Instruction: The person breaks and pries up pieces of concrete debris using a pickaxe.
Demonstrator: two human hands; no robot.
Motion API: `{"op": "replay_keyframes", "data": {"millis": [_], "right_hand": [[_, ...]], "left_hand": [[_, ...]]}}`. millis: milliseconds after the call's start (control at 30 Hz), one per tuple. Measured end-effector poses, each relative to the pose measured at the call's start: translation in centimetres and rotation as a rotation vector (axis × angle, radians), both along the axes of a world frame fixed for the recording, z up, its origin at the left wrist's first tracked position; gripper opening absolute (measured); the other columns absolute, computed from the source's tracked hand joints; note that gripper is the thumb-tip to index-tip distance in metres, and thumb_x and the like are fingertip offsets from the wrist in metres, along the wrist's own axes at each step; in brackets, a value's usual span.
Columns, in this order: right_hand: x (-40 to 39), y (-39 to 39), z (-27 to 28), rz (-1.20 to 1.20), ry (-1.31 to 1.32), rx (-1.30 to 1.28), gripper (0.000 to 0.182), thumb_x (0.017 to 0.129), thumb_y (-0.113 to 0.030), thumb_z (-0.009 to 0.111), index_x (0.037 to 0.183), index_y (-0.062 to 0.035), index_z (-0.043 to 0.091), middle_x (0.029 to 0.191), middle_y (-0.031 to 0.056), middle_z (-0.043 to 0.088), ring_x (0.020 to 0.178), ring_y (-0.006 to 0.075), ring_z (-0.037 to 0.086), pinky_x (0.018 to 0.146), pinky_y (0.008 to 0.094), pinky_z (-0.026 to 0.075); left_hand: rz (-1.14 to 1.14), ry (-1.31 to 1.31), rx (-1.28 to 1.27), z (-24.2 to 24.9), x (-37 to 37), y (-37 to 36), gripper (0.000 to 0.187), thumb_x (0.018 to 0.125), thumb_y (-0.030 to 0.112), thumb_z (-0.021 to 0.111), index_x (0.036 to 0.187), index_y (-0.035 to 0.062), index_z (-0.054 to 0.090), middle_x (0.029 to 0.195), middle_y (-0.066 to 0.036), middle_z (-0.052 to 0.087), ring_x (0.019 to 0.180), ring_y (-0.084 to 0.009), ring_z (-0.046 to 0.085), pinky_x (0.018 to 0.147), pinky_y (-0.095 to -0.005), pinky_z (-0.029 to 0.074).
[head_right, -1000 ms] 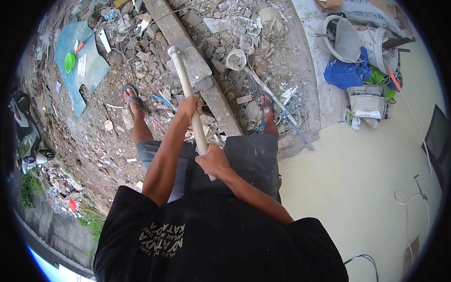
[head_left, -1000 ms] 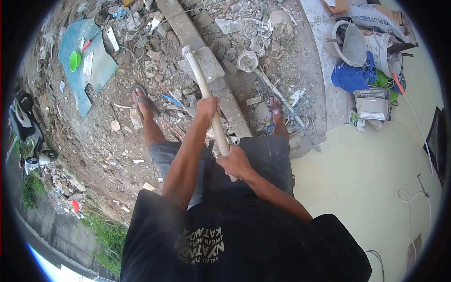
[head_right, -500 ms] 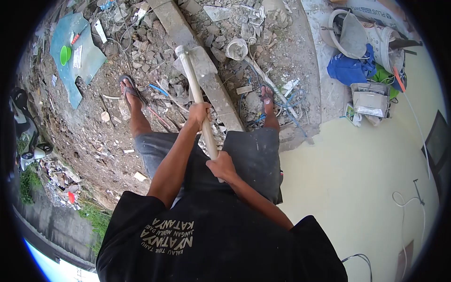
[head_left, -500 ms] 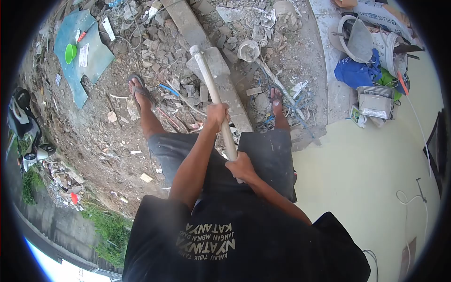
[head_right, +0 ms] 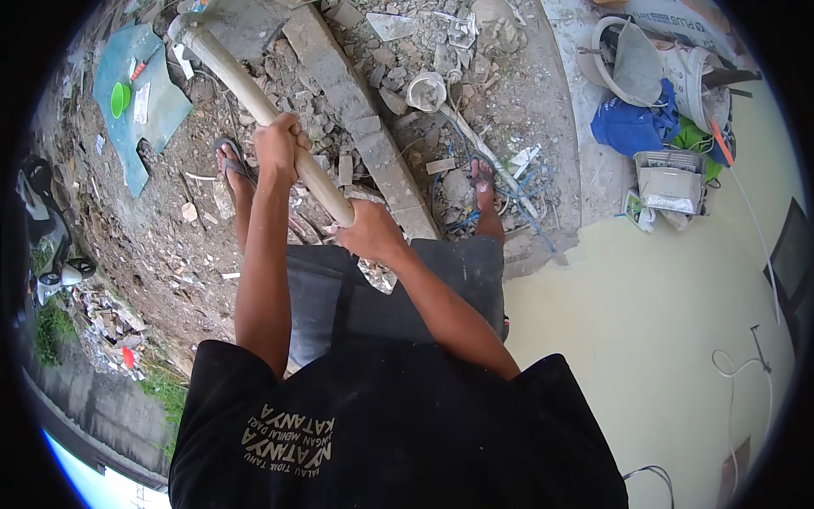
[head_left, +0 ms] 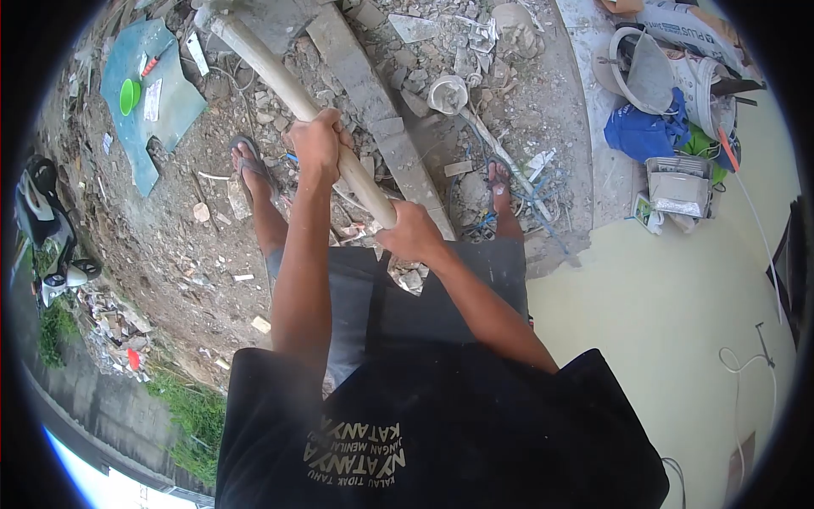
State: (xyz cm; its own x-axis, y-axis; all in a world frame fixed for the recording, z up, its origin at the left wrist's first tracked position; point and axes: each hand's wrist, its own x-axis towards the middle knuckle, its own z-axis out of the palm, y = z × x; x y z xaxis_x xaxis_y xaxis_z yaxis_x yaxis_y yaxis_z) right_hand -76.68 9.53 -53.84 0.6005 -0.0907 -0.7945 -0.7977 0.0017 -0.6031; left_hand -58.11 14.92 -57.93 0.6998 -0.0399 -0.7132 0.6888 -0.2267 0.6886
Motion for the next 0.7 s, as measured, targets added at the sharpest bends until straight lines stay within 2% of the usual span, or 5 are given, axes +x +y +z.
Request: {"op": "replay_keyframes", "data": {"millis": [133, 267, 333, 533, 700], "right_hand": [[-9.1, 5.0, -0.3, -0.124, 0.371, 0.056, 0.027, 0.070, -0.016, 0.065, 0.088, 0.0042, 0.064, 0.071, 0.0206, 0.066, 0.066, 0.0336, 0.068, 0.063, 0.0403, 0.053], [-11.5, 4.0, 5.9, -0.192, 0.374, 0.139, 0.019, 0.071, -0.012, 0.064, 0.077, 0.0048, 0.059, 0.055, 0.0142, 0.059, 0.044, 0.0223, 0.061, 0.045, 0.0358, 0.049], [-12.6, 5.4, 5.5, -0.104, 0.263, 0.042, 0.029, 0.066, -0.013, 0.066, 0.088, 0.0054, 0.063, 0.068, 0.0197, 0.063, 0.068, 0.0335, 0.068, 0.066, 0.0400, 0.053], [-3.0, 3.1, 4.7, -0.047, -0.017, -0.107, 0.033, 0.069, -0.015, 0.066, 0.096, 0.0029, 0.064, 0.084, 0.0274, 0.065, 0.086, 0.0426, 0.064, 0.075, 0.0444, 0.052], [-2.5, 1.9, -1.2, -0.021, 0.063, -0.044, 0.032, 0.070, -0.017, 0.066, 0.095, 0.0033, 0.065, 0.085, 0.0269, 0.066, 0.085, 0.0414, 0.066, 0.075, 0.0457, 0.052]], "left_hand": [[-0.191, 0.495, 0.131, -10.8, -12.7, 3.2, 0.015, 0.075, 0.007, 0.057, 0.064, -0.0014, 0.052, 0.055, -0.008, 0.051, 0.041, -0.0211, 0.051, 0.038, -0.0361, 0.040], [-0.166, 0.479, 0.114, -5.6, -16.4, 2.8, 0.017, 0.074, 0.010, 0.058, 0.066, -0.0058, 0.056, 0.055, -0.011, 0.054, 0.042, -0.0213, 0.054, 0.041, -0.0363, 0.043], [-0.302, 0.317, 0.174, -2.7, -14.9, 3.3, 0.018, 0.074, 0.011, 0.056, 0.068, -0.0060, 0.057, 0.054, -0.010, 0.054, 0.044, -0.0201, 0.055, 0.041, -0.0357, 0.042], [-0.069, 0.088, -0.051, 4.4, -3.1, 0.8, 0.018, 0.073, 0.005, 0.054, 0.057, 0.0023, 0.047, 0.049, -0.007, 0.047, 0.039, -0.0196, 0.048, 0.038, -0.0329, 0.039], [-0.103, 0.166, -0.044, -1.8, -2.6, 0.1, 0.016, 0.076, 0.004, 0.053, 0.061, 0.0050, 0.047, 0.054, -0.005, 0.044, 0.042, -0.0162, 0.045, 0.042, -0.0324, 0.040]]}}
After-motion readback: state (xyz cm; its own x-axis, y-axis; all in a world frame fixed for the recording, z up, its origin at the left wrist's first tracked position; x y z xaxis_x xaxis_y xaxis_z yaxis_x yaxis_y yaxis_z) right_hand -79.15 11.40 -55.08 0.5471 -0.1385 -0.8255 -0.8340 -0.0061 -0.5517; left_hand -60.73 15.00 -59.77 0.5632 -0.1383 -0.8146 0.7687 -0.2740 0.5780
